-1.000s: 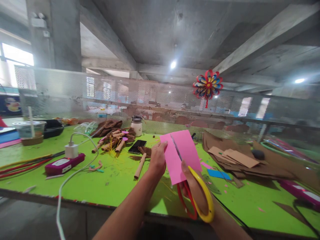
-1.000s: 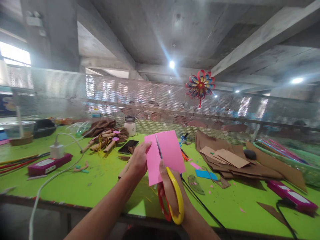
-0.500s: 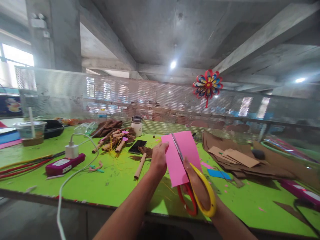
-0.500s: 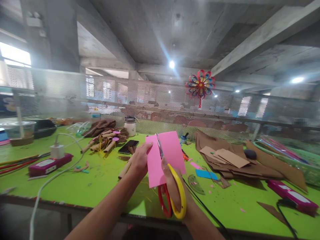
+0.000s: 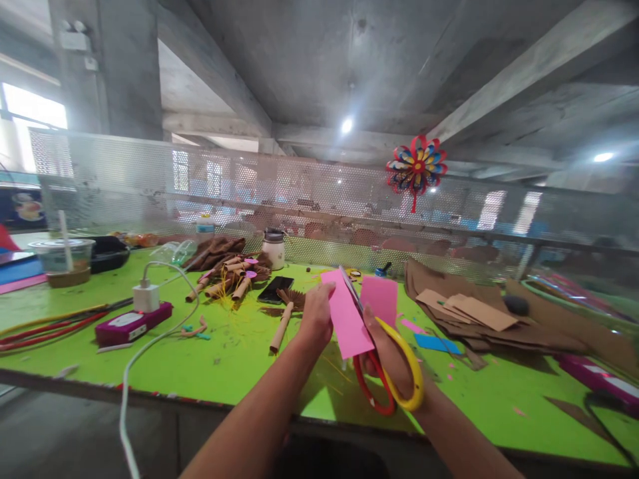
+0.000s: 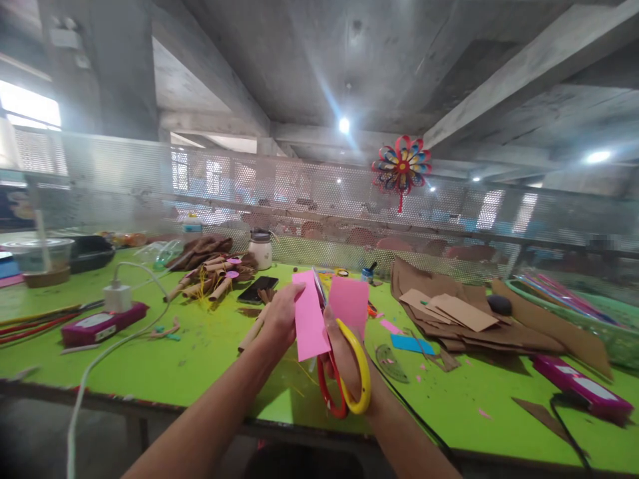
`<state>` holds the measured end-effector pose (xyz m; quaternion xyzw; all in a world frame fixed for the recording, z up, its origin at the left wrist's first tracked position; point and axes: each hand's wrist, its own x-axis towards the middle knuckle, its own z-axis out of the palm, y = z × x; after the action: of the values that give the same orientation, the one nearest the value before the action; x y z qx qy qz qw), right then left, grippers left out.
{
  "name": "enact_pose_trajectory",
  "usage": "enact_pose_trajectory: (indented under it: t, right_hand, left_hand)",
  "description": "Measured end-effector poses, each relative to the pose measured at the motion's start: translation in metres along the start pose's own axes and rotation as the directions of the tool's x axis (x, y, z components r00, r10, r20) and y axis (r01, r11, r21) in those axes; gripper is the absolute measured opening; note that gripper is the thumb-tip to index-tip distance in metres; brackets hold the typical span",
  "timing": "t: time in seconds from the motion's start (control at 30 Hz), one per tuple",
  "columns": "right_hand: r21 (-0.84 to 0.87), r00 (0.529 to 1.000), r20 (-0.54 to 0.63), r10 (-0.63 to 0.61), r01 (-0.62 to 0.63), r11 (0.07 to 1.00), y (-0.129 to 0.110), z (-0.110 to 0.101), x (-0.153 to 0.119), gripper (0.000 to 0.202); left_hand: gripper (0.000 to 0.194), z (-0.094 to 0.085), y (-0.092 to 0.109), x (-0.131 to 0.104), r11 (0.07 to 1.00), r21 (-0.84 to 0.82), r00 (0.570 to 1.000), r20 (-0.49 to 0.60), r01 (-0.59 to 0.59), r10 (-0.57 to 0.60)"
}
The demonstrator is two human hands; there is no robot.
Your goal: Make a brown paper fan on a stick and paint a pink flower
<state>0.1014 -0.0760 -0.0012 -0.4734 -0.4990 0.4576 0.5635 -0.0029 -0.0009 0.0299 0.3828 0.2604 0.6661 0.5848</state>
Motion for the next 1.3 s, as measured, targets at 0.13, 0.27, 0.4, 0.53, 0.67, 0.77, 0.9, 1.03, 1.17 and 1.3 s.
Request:
enact_pose_trajectory:
  t: [0.13, 0.27, 0.4, 0.53, 0.67, 0.77, 0.9, 1.03, 1.17, 1.3]
  right_hand:
    - [0.042, 0.984, 0.137, 0.113, -0.120, 0.992, -0.002, -0.008, 0.012, 0.060]
    - [0.036, 0.948, 0.226, 0.225, -0.239, 0.970, -0.018, -0.026, 0.017, 0.056]
    - [0.010, 0.968, 0.196, 0.160, -0.165, 0.986, -0.031, -0.055, 0.021, 0.041]
    - [-0.287, 0.998, 0.012, -0.060, 0.061, 0.956, -0.031, -0.090, 0.038, 0.035]
    - [-0.510, 0.987, -0.131, -0.094, 0.014, 0.860, -0.017, -0.122, 0.059, 0.035]
    - [-0.645, 0.983, -0.136, -0.125, 0.009, 0.764, -0.003, -0.131, 0.067, 0.033]
    - [-0.729, 0.983, -0.101, -0.151, 0.030, 0.684, 0.003, -0.125, 0.078, 0.030]
    - [-0.771, 0.991, -0.059, -0.118, 0.030, 0.636, -0.001, -0.114, 0.100, 0.025]
    - [-0.766, 0.997, -0.016, -0.080, 0.039, 0.641, -0.003, -0.106, 0.118, 0.028]
    - [-0.747, 0.999, -0.012, -0.036, 0.016, 0.665, -0.002, -0.096, 0.125, 0.025]
  left_hand:
    - [0.010, -0.006, -0.009, 0.018, 0.994, -0.055, 0.986, -0.127, 0.097, -0.103]
    - [0.005, -0.011, -0.014, 0.029, 0.991, -0.042, 0.972, -0.191, 0.131, -0.136]
    - [0.003, -0.012, -0.016, 0.032, 0.983, -0.025, 0.970, -0.162, 0.181, -0.183]
    - [0.012, -0.011, -0.014, 0.030, 0.977, -0.009, 0.965, -0.152, 0.214, -0.213]
    - [0.018, -0.010, -0.011, 0.027, 0.948, 0.016, 0.944, -0.108, 0.317, -0.313]
    - [0.022, -0.010, -0.011, 0.024, 0.930, 0.063, 0.932, -0.055, 0.362, -0.359]
    - [0.025, -0.011, -0.011, 0.023, 0.946, 0.125, 0.954, -0.058, 0.300, -0.295]
    - [0.024, -0.009, -0.012, 0.022, 0.941, 0.192, 0.960, -0.063, 0.280, -0.273]
    - [0.022, -0.007, -0.014, 0.020, 0.944, 0.184, 0.961, -0.025, 0.275, -0.275]
    - [0.021, -0.005, -0.015, 0.020, 0.938, 0.160, 0.952, -0.050, 0.307, -0.303]
